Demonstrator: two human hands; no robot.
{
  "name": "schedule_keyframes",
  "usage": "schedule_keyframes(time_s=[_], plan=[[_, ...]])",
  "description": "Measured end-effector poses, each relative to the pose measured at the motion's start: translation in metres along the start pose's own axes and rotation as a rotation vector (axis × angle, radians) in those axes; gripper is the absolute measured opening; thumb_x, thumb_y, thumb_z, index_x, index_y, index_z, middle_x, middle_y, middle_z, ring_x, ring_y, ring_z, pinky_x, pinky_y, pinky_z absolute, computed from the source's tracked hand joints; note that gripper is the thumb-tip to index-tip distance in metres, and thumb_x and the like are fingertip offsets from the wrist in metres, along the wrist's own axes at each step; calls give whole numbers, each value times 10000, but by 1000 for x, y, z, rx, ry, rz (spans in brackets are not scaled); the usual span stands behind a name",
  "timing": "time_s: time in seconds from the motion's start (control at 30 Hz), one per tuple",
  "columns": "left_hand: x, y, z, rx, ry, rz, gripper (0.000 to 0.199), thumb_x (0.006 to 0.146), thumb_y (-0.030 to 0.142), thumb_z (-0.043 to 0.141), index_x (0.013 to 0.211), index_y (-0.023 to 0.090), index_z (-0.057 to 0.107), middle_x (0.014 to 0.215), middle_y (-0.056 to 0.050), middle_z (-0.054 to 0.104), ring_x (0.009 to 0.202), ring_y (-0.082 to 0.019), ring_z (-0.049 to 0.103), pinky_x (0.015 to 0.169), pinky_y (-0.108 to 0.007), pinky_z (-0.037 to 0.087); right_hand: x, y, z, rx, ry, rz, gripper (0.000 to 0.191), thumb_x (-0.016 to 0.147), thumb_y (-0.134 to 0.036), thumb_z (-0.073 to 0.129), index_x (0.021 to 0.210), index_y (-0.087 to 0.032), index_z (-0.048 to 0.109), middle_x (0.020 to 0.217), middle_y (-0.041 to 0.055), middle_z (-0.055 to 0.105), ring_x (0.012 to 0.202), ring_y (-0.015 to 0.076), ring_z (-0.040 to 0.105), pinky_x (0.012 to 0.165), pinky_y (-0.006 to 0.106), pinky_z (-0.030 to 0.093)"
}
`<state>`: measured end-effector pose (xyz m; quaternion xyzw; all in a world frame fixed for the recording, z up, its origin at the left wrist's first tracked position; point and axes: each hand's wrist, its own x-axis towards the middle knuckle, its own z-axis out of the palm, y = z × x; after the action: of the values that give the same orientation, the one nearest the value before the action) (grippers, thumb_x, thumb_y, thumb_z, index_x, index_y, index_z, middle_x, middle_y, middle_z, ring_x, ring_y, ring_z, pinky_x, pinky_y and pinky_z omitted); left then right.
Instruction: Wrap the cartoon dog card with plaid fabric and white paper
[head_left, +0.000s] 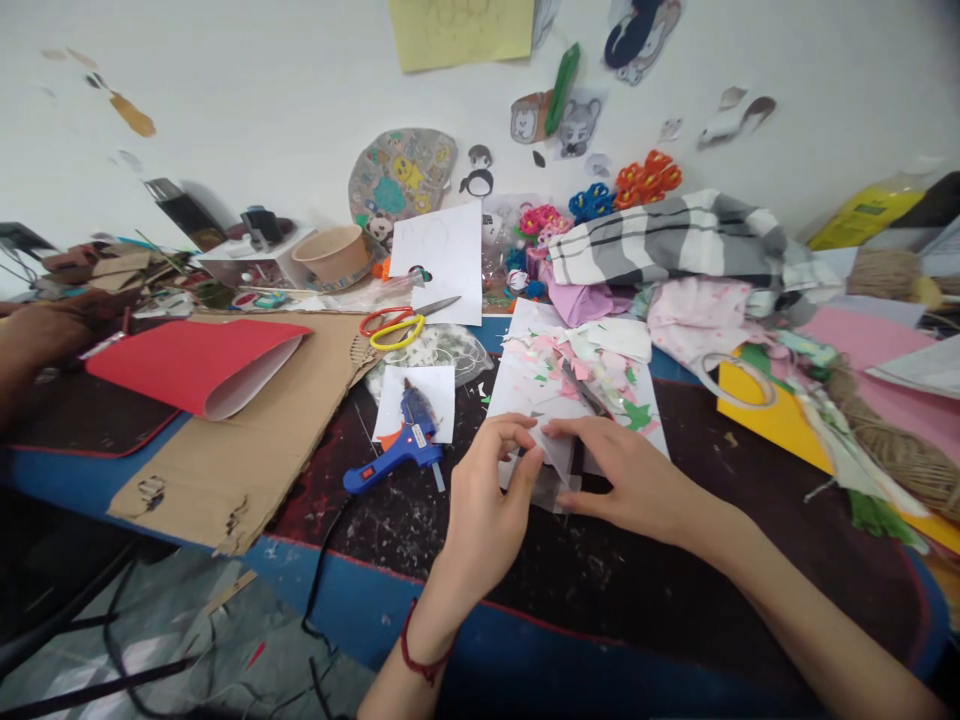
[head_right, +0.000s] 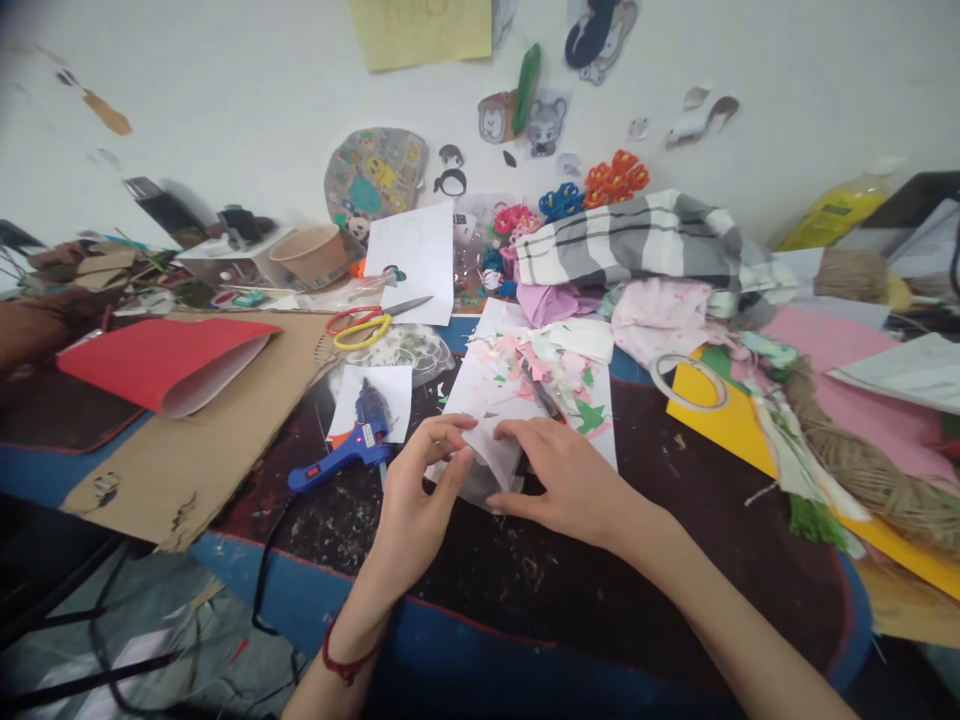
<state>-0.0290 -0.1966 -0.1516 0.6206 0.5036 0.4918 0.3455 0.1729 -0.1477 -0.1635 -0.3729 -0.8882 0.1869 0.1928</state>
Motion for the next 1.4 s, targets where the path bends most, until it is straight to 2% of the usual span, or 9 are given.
schedule_keyframes(time_s=[0.1, 0.17, 0.3, 0.5, 0.63, 0.77, 1.07, 1.27, 1.4], plan=[[6, 0, 6, -90, -13, -12, 61, 990, 262, 530, 964, 210, 548, 1260, -74, 623, 1091, -180, 650, 947, -332, 482, 2, -2, 3, -8, 26, -1, 303, 961, -395, 550, 1186, -193, 525, 1145, 133, 678, 1040, 287, 642, 868, 441, 513], [8, -1, 7, -127, -18, -18, 70, 988, 268, 534, 954, 207, 543, 1256, -75, 618, 1080, -178, 658, 955, -332, 485, 3, -3, 2, -5, 20, 0, 225, 997, -351, 464, 1136, -189, 536, 1068, 126, 683, 979, 273, 641, 829, 418, 503], [11, 1, -1, -87, -17, -15, 74, 975, 271, 552, 936, 208, 560, 1213, -55, 631, 1049, -172, 669, 918, -311, 489, 5, -3, -1, 14, 29, 39, 264, 1041, -353, 340, 1077, -192, 545, 977, 107, 673, 905, 250, 633, 770, 377, 478], [23, 15, -18, 330, -166, -89, 45, 891, 169, 636, 866, 201, 617, 888, 0, 680, 783, -153, 638, 728, -292, 450, 9, 8, -7, 45, 52, 160, 306, 1034, -387, 351, 872, -216, 545, 720, 40, 627, 641, 196, 579, 589, 323, 394], [35, 12, -14, 492, -298, -26, 72, 868, 126, 632, 827, 184, 625, 872, -21, 677, 806, -180, 611, 736, -315, 435, 13, 15, -10, 75, 45, 196, 327, 1038, -413, 321, 995, -217, 579, 750, 43, 660, 690, 216, 622, 618, 329, 425], [42, 3, -5, 581, -348, 25, 93, 877, 131, 609, 801, 180, 633, 868, -37, 665, 827, -194, 600, 758, -330, 445, 16, 17, -13, 76, 77, 149, 344, 1036, -424, 329, 1089, -225, 604, 731, 43, 672, 695, 227, 642, 658, 338, 463], [47, -1, 3, 734, -304, 48, 118, 897, 127, 585, 793, 167, 625, 859, -62, 660, 849, -213, 598, 795, -356, 456, 16, 15, -12, 59, 99, 116, 336, 1030, -398, 338, 1119, -232, 616, 735, 43, 688, 724, 238, 662, 692, 340, 487], [45, -10, 9, 912, -336, 70, 51, 908, 157, 603, 861, 170, 619, 919, -65, 667, 895, -233, 594, 779, -361, 430, 16, 16, -12, 63, 77, 160, 335, 1028, -400, 349, 1122, -226, 620, 759, 52, 697, 738, 248, 671, 709, 353, 488], [39, -10, 11, 1056, -261, 145, 79, 902, 203, 644, 959, 167, 602, 991, -84, 662, 938, -266, 579, 764, -388, 409, 17, 19, -11, 64, 108, 127, 337, 1033, -400, 342, 1126, -241, 624, 748, 43, 695, 735, 245, 671, 706, 353, 494]])
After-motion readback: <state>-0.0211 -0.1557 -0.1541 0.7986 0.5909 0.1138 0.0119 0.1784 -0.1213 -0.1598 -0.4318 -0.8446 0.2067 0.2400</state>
